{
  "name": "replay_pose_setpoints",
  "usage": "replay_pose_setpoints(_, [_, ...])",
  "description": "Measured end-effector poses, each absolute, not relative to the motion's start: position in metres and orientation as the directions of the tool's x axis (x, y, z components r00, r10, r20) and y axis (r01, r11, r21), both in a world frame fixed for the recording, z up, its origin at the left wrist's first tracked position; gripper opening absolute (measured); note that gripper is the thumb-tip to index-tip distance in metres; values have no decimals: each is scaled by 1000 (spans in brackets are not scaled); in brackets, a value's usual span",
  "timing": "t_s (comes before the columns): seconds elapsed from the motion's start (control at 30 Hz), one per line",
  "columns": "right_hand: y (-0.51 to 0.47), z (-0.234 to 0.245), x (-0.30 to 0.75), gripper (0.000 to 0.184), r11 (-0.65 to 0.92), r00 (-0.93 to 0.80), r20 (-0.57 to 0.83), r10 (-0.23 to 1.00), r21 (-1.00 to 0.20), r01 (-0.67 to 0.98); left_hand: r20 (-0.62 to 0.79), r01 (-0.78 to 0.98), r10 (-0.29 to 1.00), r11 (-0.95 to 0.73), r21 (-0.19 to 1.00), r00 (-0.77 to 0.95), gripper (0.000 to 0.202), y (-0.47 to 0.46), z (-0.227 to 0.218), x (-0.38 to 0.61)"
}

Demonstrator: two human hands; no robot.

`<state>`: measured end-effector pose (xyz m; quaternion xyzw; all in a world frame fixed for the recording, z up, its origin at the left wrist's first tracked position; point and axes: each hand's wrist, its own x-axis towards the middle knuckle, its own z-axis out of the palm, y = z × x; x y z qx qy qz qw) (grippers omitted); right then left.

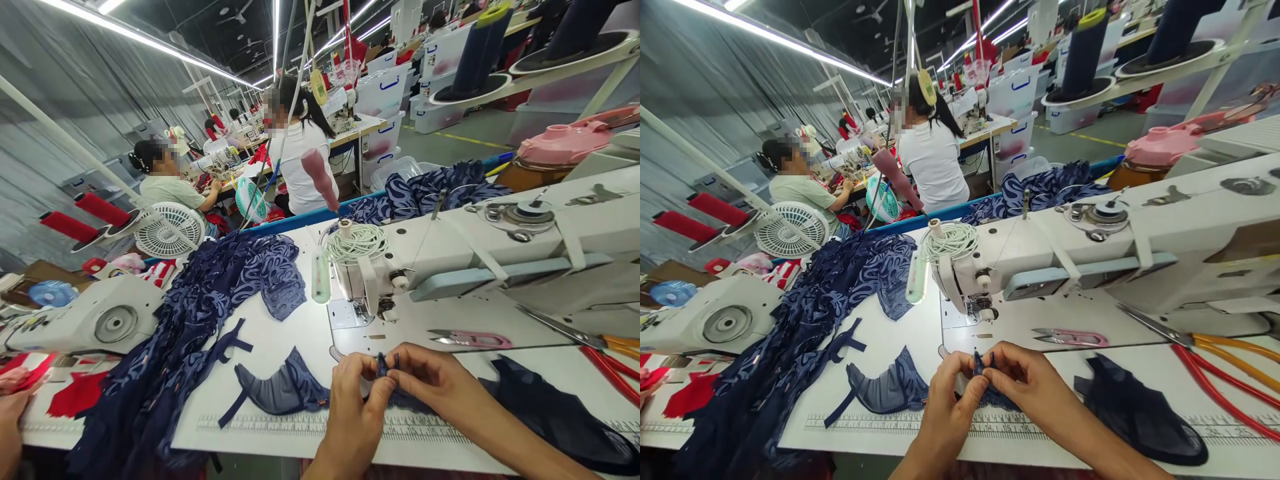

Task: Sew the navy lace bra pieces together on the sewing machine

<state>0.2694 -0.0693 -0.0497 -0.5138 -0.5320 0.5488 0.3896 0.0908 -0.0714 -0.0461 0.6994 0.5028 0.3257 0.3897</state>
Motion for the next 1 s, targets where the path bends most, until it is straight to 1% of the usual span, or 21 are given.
replay_pose_setpoints(0.07, [-71,-47,270,34,-139,-181,-157,971,-984,107,-11,387,965,-95,917,263,15,-69,-43,91])
replay_pose_setpoints(0.2, [-74,-40,274,30,-132,-225,-181,957,-967,220,-99,307,960,15,952,262,26,-67,-41,91])
replay_pose_setpoints(0.27, [-74,-38,276,28,-121,-228,-185,956,-957,265,-129,291,953,46,956,273,30,-67,-41,91])
replay_pose_setpoints(0.37, [-73,-37,276,29,-103,-240,-174,955,-953,284,-156,285,950,75,956,272,35,-68,-39,90])
replay_pose_setpoints(0.5, [-74,-30,275,29,-58,-246,-147,958,-940,336,-209,225,920,138,965,331,39,-68,-35,88])
replay_pose_setpoints(0.63, [-75,-18,274,25,-10,-272,-101,957,-949,315,-209,125,885,172,977,417,41,-67,-32,84])
replay_pose_setpoints(0.8, [-77,-16,273,24,97,-289,30,957,-970,221,-217,197,850,137,971,480,45,-61,-25,81])
replay_pose_setpoints(0.87, [-78,-19,273,22,132,-295,70,953,-972,196,-206,186,817,124,975,538,49,-57,-18,80])
replay_pose_setpoints(0.93, [-79,-19,273,20,135,-307,69,949,-971,200,-181,151,774,112,982,606,52,-52,-9,79])
replay_pose_setpoints(1.0, [-79,-15,273,16,108,-320,35,947,-971,213,-167,114,732,122,986,660,51,-47,1,78])
